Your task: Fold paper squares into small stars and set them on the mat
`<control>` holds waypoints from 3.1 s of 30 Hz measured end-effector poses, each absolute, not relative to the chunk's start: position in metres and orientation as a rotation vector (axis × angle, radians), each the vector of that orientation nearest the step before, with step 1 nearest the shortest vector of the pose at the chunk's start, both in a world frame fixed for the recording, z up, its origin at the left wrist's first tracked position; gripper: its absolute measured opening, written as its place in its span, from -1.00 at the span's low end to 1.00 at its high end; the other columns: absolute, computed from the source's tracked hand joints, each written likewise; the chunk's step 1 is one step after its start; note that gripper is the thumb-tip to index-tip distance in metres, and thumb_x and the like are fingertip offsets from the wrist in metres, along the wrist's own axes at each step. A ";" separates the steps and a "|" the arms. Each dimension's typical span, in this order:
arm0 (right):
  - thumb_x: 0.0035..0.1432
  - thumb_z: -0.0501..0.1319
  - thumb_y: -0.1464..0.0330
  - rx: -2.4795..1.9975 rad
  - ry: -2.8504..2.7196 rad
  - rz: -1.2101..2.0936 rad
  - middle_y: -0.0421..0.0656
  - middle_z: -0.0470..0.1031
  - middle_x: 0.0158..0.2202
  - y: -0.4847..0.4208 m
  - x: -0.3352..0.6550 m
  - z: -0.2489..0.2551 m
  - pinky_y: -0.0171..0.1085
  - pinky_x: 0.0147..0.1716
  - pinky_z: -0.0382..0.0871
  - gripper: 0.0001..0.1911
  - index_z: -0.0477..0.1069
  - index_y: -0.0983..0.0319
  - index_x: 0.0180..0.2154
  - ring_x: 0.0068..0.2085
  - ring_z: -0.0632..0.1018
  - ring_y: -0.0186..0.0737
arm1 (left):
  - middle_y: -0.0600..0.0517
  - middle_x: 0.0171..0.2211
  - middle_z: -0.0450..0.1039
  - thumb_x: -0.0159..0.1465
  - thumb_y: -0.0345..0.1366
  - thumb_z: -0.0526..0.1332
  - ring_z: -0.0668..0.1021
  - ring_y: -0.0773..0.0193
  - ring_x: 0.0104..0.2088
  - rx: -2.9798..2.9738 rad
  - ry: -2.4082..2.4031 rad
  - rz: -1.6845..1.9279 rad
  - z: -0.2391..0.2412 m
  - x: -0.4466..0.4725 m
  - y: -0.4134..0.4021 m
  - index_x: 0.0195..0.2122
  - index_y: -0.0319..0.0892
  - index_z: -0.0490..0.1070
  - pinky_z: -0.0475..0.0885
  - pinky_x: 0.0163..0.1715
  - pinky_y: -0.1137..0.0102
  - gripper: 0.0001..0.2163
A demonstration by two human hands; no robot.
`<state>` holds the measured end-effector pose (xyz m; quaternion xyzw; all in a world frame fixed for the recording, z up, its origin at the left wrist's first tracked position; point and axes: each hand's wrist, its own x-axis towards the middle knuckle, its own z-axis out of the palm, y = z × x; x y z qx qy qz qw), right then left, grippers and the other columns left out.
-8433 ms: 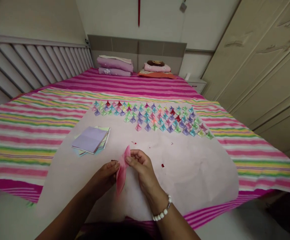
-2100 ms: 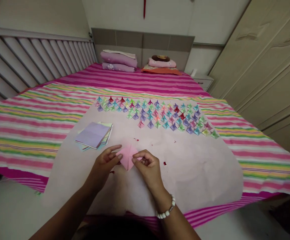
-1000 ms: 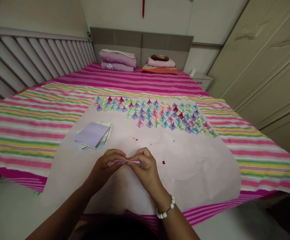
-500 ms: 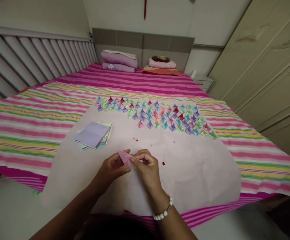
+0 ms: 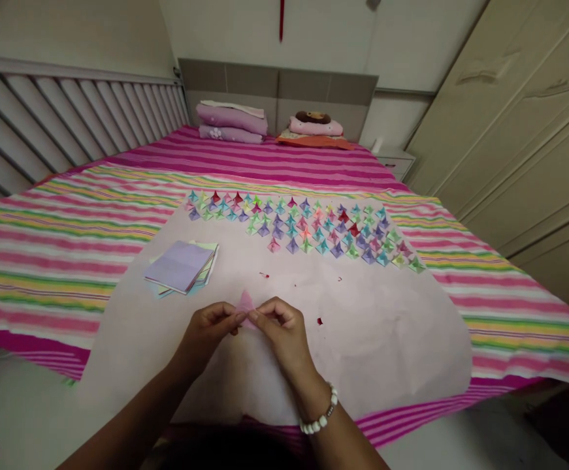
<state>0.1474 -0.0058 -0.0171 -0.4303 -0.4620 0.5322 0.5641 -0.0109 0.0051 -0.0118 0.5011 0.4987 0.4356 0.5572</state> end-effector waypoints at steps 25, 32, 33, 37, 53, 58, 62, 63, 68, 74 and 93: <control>-0.03 0.36 0.27 -0.913 -0.851 1.638 -0.25 0.38 -0.53 -0.012 0.144 -0.010 -0.34 -0.45 0.16 -0.83 0.49 0.24 -0.48 -0.47 0.31 -0.35 | 0.16 -0.65 0.25 0.08 -0.15 0.32 0.23 0.43 -0.57 1.088 0.922 0.936 -0.036 -0.018 0.005 -0.58 -0.22 0.33 0.11 -0.52 0.47 -0.72; -0.04 0.35 0.25 -0.896 -0.820 1.729 -0.26 0.32 -0.58 -0.012 0.145 -0.010 -0.36 -0.54 0.11 -0.80 0.46 0.23 -0.52 -0.53 0.25 -0.36 | 0.16 -0.63 0.25 0.07 -0.14 0.32 0.24 0.43 -0.57 1.134 0.942 0.905 -0.030 -0.017 0.004 -0.58 -0.21 0.33 0.14 -0.52 0.47 -0.73; -0.05 0.35 0.24 -0.915 -0.827 1.712 -0.25 0.32 -0.58 -0.012 0.145 -0.010 -0.36 -0.54 0.12 -0.79 0.45 0.23 -0.53 -0.53 0.26 -0.36 | 0.16 -0.63 0.26 0.07 -0.14 0.31 0.24 0.43 -0.57 1.137 0.950 0.903 -0.031 -0.017 0.004 -0.58 -0.21 0.33 0.15 -0.51 0.47 -0.72; -0.02 0.34 0.21 -0.990 -0.949 1.567 -0.23 0.41 -0.54 -0.011 0.147 -0.012 -0.34 -0.48 0.22 -0.79 0.50 0.23 -0.47 -0.49 0.35 -0.33 | 0.15 -0.62 0.27 0.05 -0.13 0.32 0.25 0.43 -0.57 1.122 0.994 0.911 -0.031 -0.016 0.003 -0.58 -0.21 0.33 0.15 -0.52 0.47 -0.72; 0.12 0.19 0.41 -1.218 -1.484 0.725 -0.21 0.38 -0.50 -0.012 0.141 -0.016 -0.29 -0.47 0.23 -0.89 0.47 0.19 -0.42 -0.46 0.36 -0.28 | 0.00 -0.38 0.51 0.15 -0.14 0.22 0.51 0.25 -0.37 1.295 1.154 0.986 -0.010 0.008 -0.004 -0.18 -0.23 0.45 0.41 -0.32 0.37 -0.70; 0.17 0.12 0.45 -1.183 -1.563 0.589 -0.16 0.40 -0.45 -0.015 0.135 -0.017 -0.24 -0.43 0.29 -0.82 0.50 0.16 -0.34 -0.40 0.41 -0.23 | 0.08 -0.51 0.45 0.20 -0.23 0.15 0.46 0.31 -0.49 1.519 1.311 0.984 -0.006 0.011 -0.008 -0.36 -0.18 0.42 0.31 -0.47 0.44 -0.85; 0.16 0.12 0.49 -1.167 -1.555 0.553 -0.14 0.41 -0.42 -0.015 0.134 -0.022 -0.22 -0.41 0.32 -0.80 0.50 0.16 -0.32 -0.38 0.43 -0.21 | 0.12 -0.63 0.36 0.14 -0.33 0.13 0.40 0.31 -0.59 1.554 1.436 0.902 -0.009 0.010 -0.004 -0.36 -0.18 0.47 0.25 -0.55 0.43 -0.87; 0.15 0.12 0.50 -1.164 -1.545 0.546 -0.13 0.41 -0.40 -0.015 0.134 -0.022 -0.22 -0.40 0.34 -0.80 0.50 0.16 -0.31 -0.36 0.44 -0.20 | 0.13 -0.64 0.35 0.13 -0.35 0.14 0.40 0.31 -0.59 1.543 1.458 0.900 -0.010 0.010 -0.003 -0.32 -0.19 0.48 0.26 -0.55 0.43 -0.84; 0.11 0.10 0.53 -1.159 -1.484 0.577 -0.10 0.42 -0.32 -0.016 0.133 -0.021 -0.23 -0.38 0.37 -0.78 0.47 0.17 -0.34 -0.30 0.46 -0.19 | 0.12 -0.61 0.41 0.12 -0.35 0.14 0.45 0.29 -0.56 1.471 1.468 0.918 -0.016 0.012 0.000 -0.16 -0.20 0.48 0.33 -0.49 0.42 -0.73; 0.02 0.12 0.52 -1.137 -1.321 0.793 -0.16 0.44 -0.36 -0.012 0.132 -0.025 -0.27 -0.44 0.32 -0.80 0.47 0.17 -0.42 -0.38 0.45 -0.25 | 0.06 -0.46 0.53 0.11 -0.36 0.14 0.53 0.29 -0.46 1.425 1.378 0.937 -0.025 0.007 0.005 -0.19 -0.20 0.50 0.39 -0.43 0.43 -0.74; -0.09 0.31 0.38 -1.156 -0.893 1.271 -0.27 0.44 -0.58 -0.001 0.146 -0.030 -0.31 -0.48 0.21 -0.95 0.50 0.22 -0.48 -0.52 0.36 -0.32 | -0.08 0.07 0.42 0.26 -0.38 0.17 0.43 0.11 0.10 2.316 1.045 0.978 -0.016 -0.017 0.006 -0.25 -0.02 0.54 0.34 0.04 0.18 -0.83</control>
